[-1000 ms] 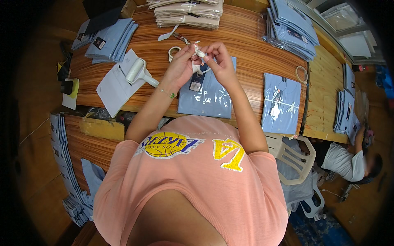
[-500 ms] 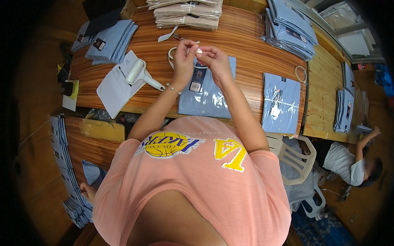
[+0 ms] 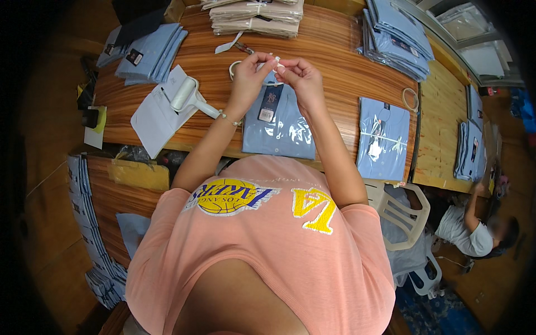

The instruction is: The person wraps folded shirts in plastic, ties them with white ribbons, and stacks the finished packages. They also write in a notebook and handle a tape dispenser and scissors during the process.

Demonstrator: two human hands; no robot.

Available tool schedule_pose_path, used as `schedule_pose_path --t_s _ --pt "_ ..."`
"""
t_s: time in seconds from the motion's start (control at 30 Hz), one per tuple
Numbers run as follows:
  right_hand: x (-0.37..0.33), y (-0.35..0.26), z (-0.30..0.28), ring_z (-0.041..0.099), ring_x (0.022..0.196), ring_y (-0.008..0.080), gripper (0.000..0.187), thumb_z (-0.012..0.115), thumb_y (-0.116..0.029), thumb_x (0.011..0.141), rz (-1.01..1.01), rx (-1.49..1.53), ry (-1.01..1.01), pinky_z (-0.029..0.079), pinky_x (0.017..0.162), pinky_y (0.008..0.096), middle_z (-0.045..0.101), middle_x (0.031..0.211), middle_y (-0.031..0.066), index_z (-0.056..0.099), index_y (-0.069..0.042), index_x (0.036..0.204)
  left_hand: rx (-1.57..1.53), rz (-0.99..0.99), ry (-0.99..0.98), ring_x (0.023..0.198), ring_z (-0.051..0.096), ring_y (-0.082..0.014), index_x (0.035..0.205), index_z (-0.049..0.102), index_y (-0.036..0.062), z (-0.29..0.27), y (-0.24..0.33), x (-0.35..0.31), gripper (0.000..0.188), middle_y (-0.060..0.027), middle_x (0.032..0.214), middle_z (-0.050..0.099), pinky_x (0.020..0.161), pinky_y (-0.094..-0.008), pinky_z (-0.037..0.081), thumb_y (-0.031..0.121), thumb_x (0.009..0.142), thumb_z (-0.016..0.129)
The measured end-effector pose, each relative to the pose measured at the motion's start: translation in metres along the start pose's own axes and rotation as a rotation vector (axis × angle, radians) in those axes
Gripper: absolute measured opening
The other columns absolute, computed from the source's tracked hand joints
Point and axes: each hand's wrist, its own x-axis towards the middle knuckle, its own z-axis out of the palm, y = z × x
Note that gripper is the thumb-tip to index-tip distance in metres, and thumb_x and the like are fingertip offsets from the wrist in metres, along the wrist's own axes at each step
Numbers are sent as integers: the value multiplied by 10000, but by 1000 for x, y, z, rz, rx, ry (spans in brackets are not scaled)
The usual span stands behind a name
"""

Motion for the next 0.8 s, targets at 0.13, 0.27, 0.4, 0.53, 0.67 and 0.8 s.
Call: schedule_pose_path --t_s 0.13,0.27,0.4,0.53,0.67,0.8 --pt "-2 -1 4 612 785 119 182 616 -9 836 13 102 17 501 686 232 655 894 65 592 -7 1016 104 97 106 694 538 -103 911 550 7 10 -6 -1 130 -32 784 581 635 -244 437 136 914 535" --pt "-1 -1 4 597 847 107 209 605 -11 843 -39 157 -8 478 706 216 640 935 50 568 -19 1048 -311 -301 132 659 486 -64 943 535 39 9 7 -4 90 -7 779 564 604 -221 404 124 926 512" --pt "-1 -1 0 576 871 112 186 604 -4 839 -286 -189 -157 456 757 228 609 953 48 544 -12 1014 -546 -419 -93 682 463 -60 962 548 37 -2 4 6 139 5 833 545 609 -206 394 170 934 521" --pt "2 -5 -8 562 893 122 192 594 17 837 -317 -242 -235 446 797 255 587 952 45 505 -23 1002 -485 -454 -130 662 457 -57 954 582 19 -4 0 5 167 7 805 554 588 -198 390 180 916 558" --pt "0 -7 -8 548 908 108 214 580 44 842 -282 -142 -225 441 812 225 560 956 32 463 -53 993 -374 -376 -54 722 514 -65 988 619 -6 -1 4 -2 179 -15 846 600 647 -197 429 141 889 596" --pt "4 -6 -13 560 895 107 243 594 57 828 -284 -105 -167 454 793 227 576 933 41 456 -51 996 -302 -321 -101 855 576 -97 1022 617 -14 4 17 -5 198 -56 955 633 754 -213 462 88 854 633"
